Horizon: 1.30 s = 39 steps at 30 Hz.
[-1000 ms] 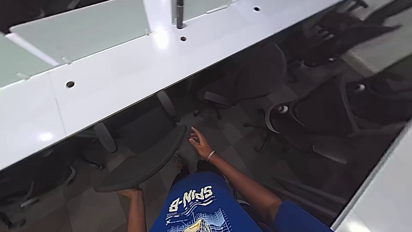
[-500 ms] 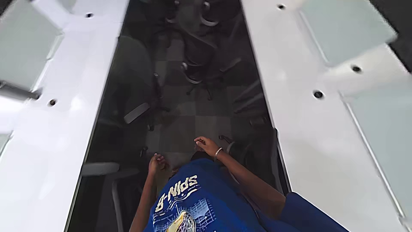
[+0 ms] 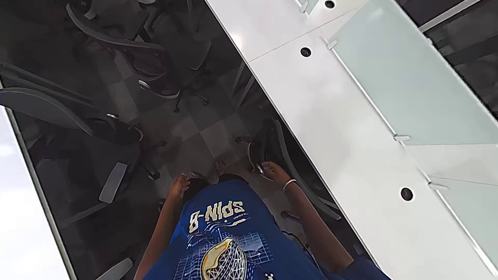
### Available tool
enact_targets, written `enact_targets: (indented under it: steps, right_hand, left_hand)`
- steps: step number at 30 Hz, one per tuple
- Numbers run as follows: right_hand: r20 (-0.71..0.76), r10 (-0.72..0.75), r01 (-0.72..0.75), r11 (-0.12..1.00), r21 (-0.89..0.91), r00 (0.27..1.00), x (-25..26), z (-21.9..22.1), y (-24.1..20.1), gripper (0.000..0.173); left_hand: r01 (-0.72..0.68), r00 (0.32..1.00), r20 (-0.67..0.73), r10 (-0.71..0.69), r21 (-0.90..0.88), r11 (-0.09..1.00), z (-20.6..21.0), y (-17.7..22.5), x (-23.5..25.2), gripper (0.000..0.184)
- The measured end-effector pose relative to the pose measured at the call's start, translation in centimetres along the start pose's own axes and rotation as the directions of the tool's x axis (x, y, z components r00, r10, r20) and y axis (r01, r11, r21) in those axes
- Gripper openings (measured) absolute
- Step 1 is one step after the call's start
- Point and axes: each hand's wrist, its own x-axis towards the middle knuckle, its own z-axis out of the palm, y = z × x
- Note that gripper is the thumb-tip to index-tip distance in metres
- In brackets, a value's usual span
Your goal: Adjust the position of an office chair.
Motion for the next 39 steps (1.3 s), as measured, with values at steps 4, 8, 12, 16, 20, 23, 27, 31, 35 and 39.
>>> enact_targets:
  steps: [4,8,12,16,20,23,27,31,35,39]
  right_hand:
    - [-0.005,0.072,-0.072,0.986,-0.151,0.997,1.8,0.8,-2.6,0.039]
    - [0.011,-0.064,0.065,0.966,-0.251,0.998,7.3,4.1,-10.1,0.035]
    - [0.120,-0.306,0.324,0.930,-0.172,0.944,13.1,9.7,-22.8,0.034]
    - [0.266,-0.494,0.525,0.849,-0.057,0.828,17.5,17.7,-38.3,0.033]
    - [0.330,-0.649,0.691,0.722,-0.016,0.686,21.4,26.8,-53.2,0.039]
    - [0.324,-0.622,0.681,0.725,-0.106,0.712,24.4,33.4,-63.0,0.053]
    - [0.320,-0.497,0.579,0.773,-0.260,0.807,29.5,41.7,-71.7,0.084]
    - [0.266,-0.450,0.522,0.754,-0.399,0.853,34.2,48.7,-73.2,0.094]
    - [0.232,-0.497,0.549,0.762,-0.344,0.836,33.2,48.6,-71.5,0.069]
    - [0.306,-0.420,0.476,0.869,-0.138,0.855,32.1,45.5,-66.0,0.086]
  left_hand:
    - [0.055,0.998,0.020,-0.054,-0.073,0.996,-2.0,0.8,2.2,0.045]
    - [0.040,0.997,-0.055,-0.061,-0.323,0.946,-6.4,1.5,4.2,0.046]
    - [-0.002,0.993,-0.099,-0.068,-0.576,0.817,-11.8,3.4,5.8,0.044]
    - [-0.088,0.974,-0.201,-0.108,-0.766,0.637,-16.9,5.2,6.7,0.041]
    - [-0.156,0.973,-0.225,-0.053,-0.810,0.565,-20.5,7.4,6.9,0.038]
    - [-0.140,0.981,-0.187,-0.050,-0.865,0.483,-21.9,8.9,6.1,0.036]
    - [-0.152,0.984,-0.177,-0.025,-0.904,0.399,-22.5,10.4,4.8,0.043]
    - [-0.151,0.987,-0.161,-0.004,-0.936,0.317,-22.2,11.6,5.2,0.052]
    - [-0.139,0.986,-0.153,-0.061,-0.971,0.195,-21.6,13.9,7.1,0.067]
    - [-0.202,0.972,-0.192,-0.134,-0.978,-0.059,-20.1,17.5,6.7,0.083]
